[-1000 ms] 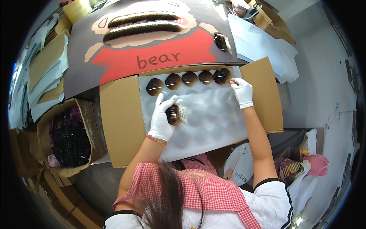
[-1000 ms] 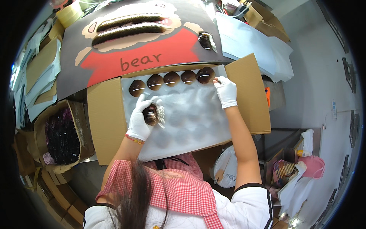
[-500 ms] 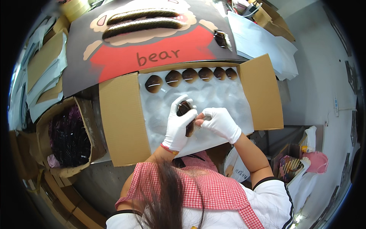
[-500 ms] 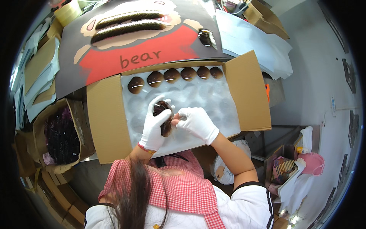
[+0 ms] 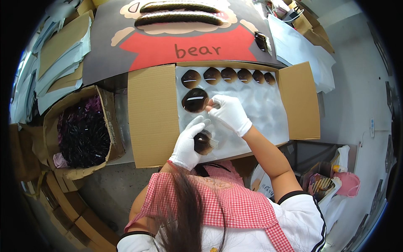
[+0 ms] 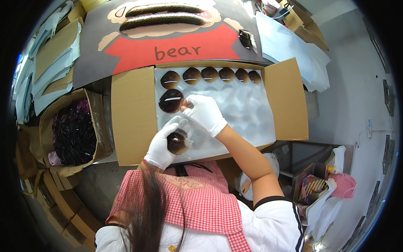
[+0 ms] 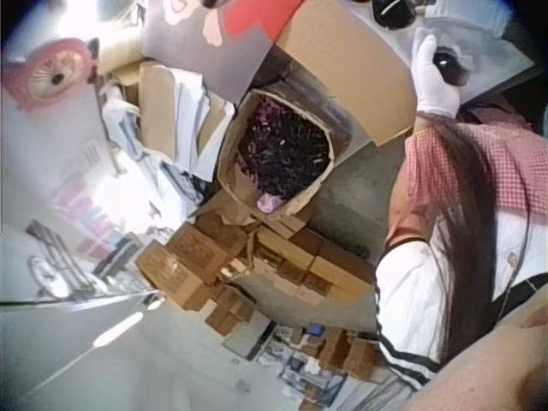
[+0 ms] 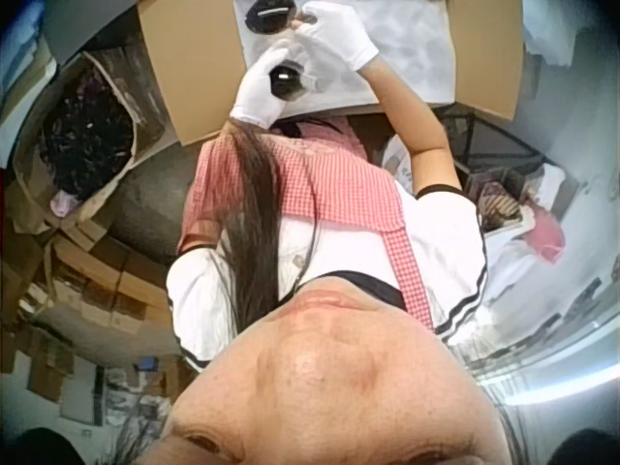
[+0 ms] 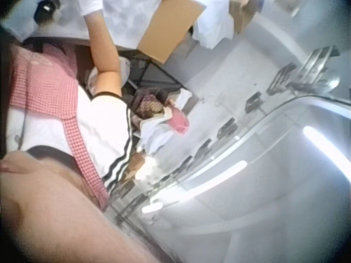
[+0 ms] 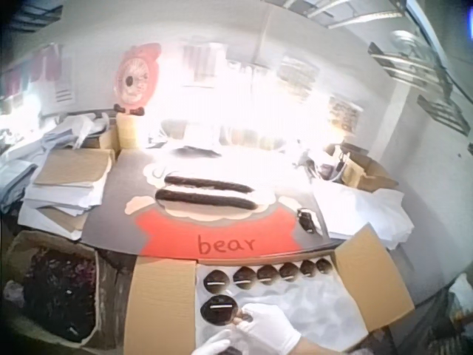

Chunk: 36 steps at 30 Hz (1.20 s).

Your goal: The person places small dark pastries from a metal rack into a cardboard box with a foam insert. They arrange the pastries one by one into the slots, then cover them with a sheet of paper and close the box. The process is repeated for multiple boxes.

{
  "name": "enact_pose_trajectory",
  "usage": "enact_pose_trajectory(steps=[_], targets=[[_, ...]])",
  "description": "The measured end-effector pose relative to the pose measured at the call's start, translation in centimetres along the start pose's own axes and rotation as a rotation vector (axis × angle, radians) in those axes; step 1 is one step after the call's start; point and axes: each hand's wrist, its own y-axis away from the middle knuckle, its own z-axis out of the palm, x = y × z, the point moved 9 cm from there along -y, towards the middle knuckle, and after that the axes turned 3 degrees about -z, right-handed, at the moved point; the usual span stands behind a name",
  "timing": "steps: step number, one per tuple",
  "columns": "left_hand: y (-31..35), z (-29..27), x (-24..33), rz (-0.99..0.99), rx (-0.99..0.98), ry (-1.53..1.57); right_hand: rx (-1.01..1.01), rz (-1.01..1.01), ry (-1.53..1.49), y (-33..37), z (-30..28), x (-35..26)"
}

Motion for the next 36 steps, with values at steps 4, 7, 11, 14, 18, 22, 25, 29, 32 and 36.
enact_pose_trajectory(steps=[4, 7, 11, 14, 18, 22, 25, 29, 32, 36], targets=[[-0.4, 0.6, -0.8, -0.063, -0.039, 0.180, 0.205, -0.071, 0.388, 0.8, -4.3, 2.5], [-1.2, 1.2, -0.6, -0.012, -0.088, 0.078, 0.264, 0.024, 0.398, 2.7, -8.3, 6.8], [-2.5, 2.3, 0.2, 0.108, -0.106, -0.082, 0.385, 0.143, 0.397, 5.7, -12.8, 11.5], [-3.6, 3.5, 0.8, 0.173, -0.120, -0.162, 0.454, 0.196, 0.409, 7.5, -15.5, 13.9], [-5.0, 5.2, 0.6, 0.175, -0.169, -0.197, 0.513, 0.238, 0.478, 9.3, -18.6, 16.0], [-5.6, 7.0, -0.7, 0.180, -0.209, -0.235, 0.527, 0.256, 0.676, 10.0, -20.9, 15.5], [-5.4, 8.1, -1.7, 0.177, -0.218, -0.247, 0.475, 0.281, 0.566, 10.1, -20.1, 13.2], [-4.5, 9.0, -2.1, 0.313, -0.218, -0.286, 0.077, 0.100, 0.001, 10.0, -10.3, 6.0], [-3.1, 7.6, -2.5, 0.305, -0.183, -0.391, 0.005, 0.225, -0.121, 11.3, -5.5, 2.6], [-0.4, 4.1, -2.7, 0.274, -0.115, -0.384, -0.204, 0.231, -0.072, 10.4, -1.8, 1.5]])
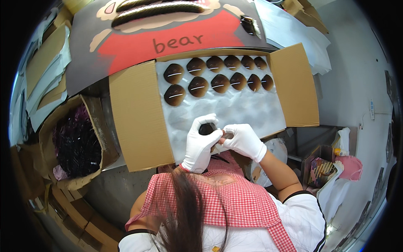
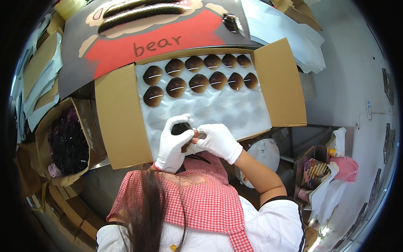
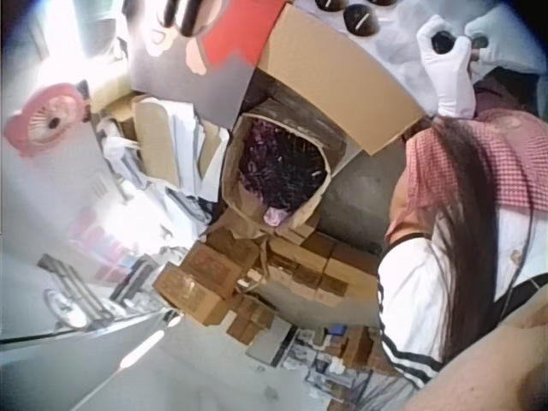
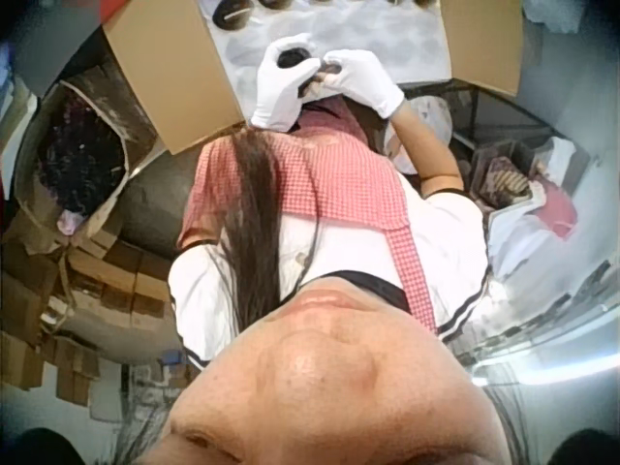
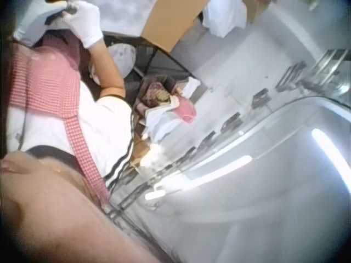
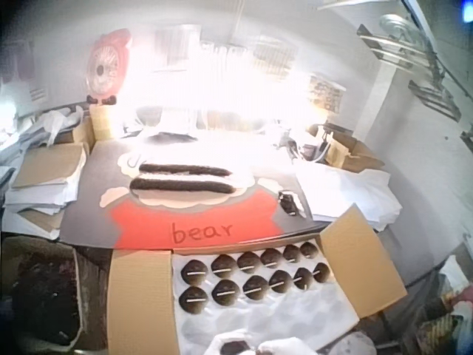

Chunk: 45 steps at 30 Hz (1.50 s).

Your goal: The person places small dark pastries from a metal rack into a cardboard box with a foam insert. They arrange the pastries one by one into the slots, then cover them with a sheet of paper and close the box. The process is repeated for multiple boxes.

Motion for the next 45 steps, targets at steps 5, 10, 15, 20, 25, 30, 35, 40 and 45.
enact_pose_trajectory(steps=[5, 10, 15, 20, 25, 30, 35, 40, 45], targets=[[2.4, -5.2, 1.1, 0.026, 0.152, -0.008, -0.044, -0.021, -0.003, -2.1, 2.1, -1.0], [3.8, -5.4, -2.0, -0.404, 0.098, 0.425, 0.259, -0.211, 0.184, -4.0, 1.5, -3.0], [4.9, -4.8, -2.7, -0.527, 0.165, 0.529, 0.416, -0.140, 0.357, -1.7, -3.9, 2.1], [3.5, -3.1, -2.0, -0.455, -0.002, 0.464, 0.580, -0.002, 0.349, 1.4, -9.5, 8.4], [1.1, -0.9, -1.0, -0.325, -0.069, 0.322, 0.691, 0.084, 0.363, 4.3, -13.4, 12.9], [-2.2, 1.5, -0.6, -0.317, -0.066, 0.270, 0.791, 0.144, 0.530, 6.6, -17.1, 14.3], [-2.0, 3.2, -2.5, -0.387, -0.054, 0.175, 0.675, 0.175, 0.476, 6.7, -15.9, 11.0], [-0.7, 4.0, -2.6, -0.209, -0.162, 0.417, 0.233, -0.106, -0.028, 5.0, -2.9, 2.1], [1.6, -0.7, -2.1, 0.019, -0.025, 0.272, 0.177, 0.001, -0.151, 3.6, 2.3, -0.3]])
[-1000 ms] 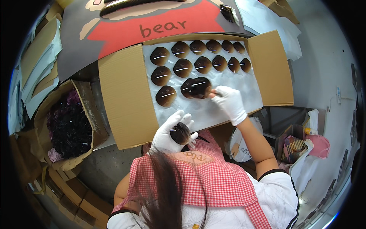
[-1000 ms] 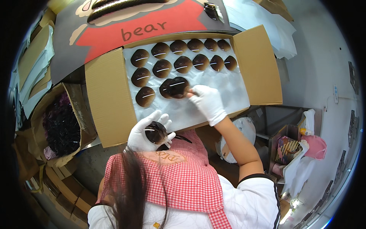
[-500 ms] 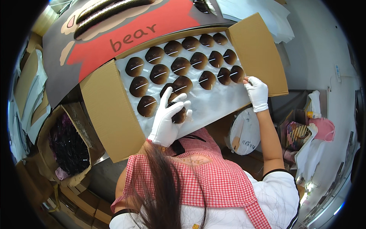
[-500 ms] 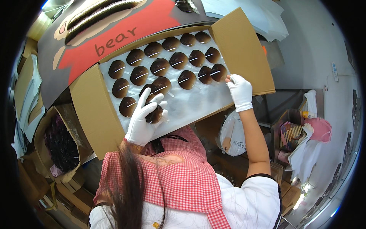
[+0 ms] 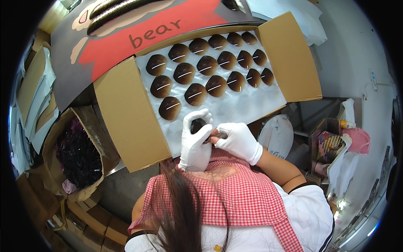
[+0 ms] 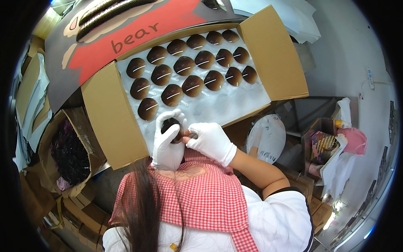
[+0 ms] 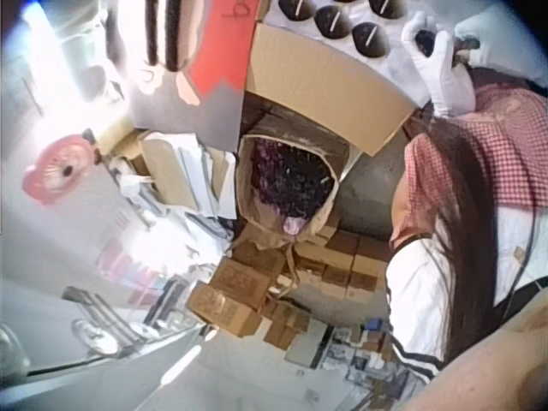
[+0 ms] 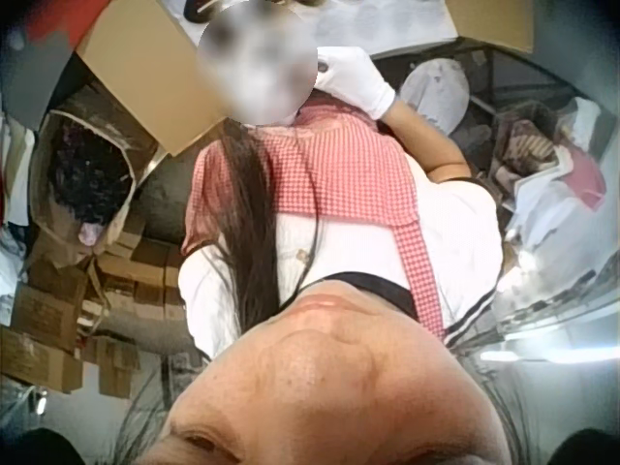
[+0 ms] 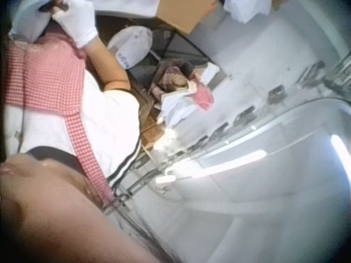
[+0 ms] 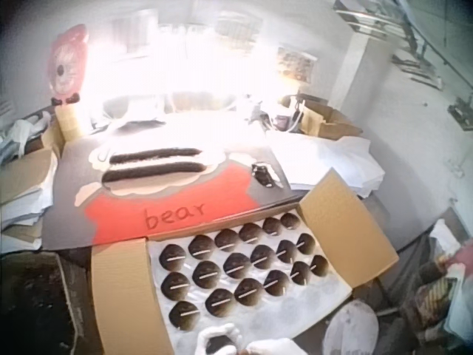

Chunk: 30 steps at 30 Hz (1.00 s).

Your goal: The person places small dark pastries from a metal rack into a cardboard box with a foam insert. They arrange the pastries one by one into the slots, then cover them with a sheet of paper and close the box. The process is repeated for multiple boxes.

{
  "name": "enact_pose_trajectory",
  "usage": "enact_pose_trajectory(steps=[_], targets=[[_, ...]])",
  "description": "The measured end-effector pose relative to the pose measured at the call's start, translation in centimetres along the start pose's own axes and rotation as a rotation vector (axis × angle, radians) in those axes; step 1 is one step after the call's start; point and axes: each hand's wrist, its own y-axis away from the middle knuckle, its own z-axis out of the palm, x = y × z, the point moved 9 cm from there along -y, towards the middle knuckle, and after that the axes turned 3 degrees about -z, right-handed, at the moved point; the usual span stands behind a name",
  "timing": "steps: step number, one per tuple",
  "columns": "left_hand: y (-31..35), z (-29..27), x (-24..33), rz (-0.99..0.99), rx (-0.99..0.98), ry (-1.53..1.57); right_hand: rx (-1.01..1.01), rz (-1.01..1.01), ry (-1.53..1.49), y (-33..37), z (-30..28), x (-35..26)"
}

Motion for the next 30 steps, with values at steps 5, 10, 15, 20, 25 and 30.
enact_pose_trajectory(steps=[5, 10, 15, 20, 25, 30], targets=[[2.9, -2.5, 5.4, 0.321, -0.176, -0.129, -0.177, -0.073, -0.023, -1.4, 2.7, -0.7], [3.6, -6.3, 11.9, 0.547, 0.169, -0.634, 0.038, -0.232, 0.394, -1.6, 1.2, -0.3], [2.2, -5.1, 11.8, 0.516, 0.176, -0.976, 0.180, -0.143, 0.502, 0.4, -6.0, 3.3], [1.1, 1.1, 8.3, 0.766, -0.207, -1.344, 0.336, 0.007, 0.502, 2.4, -12.1, 7.4], [-0.8, 5.8, 3.6, 0.816, -0.437, -1.550, 0.488, 0.101, 0.417, 4.2, -16.8, 10.5], [-2.7, 9.5, 0.2, 0.789, -0.570, -1.604, 0.420, 0.193, 0.807, 4.9, -21.2, 12.2]])
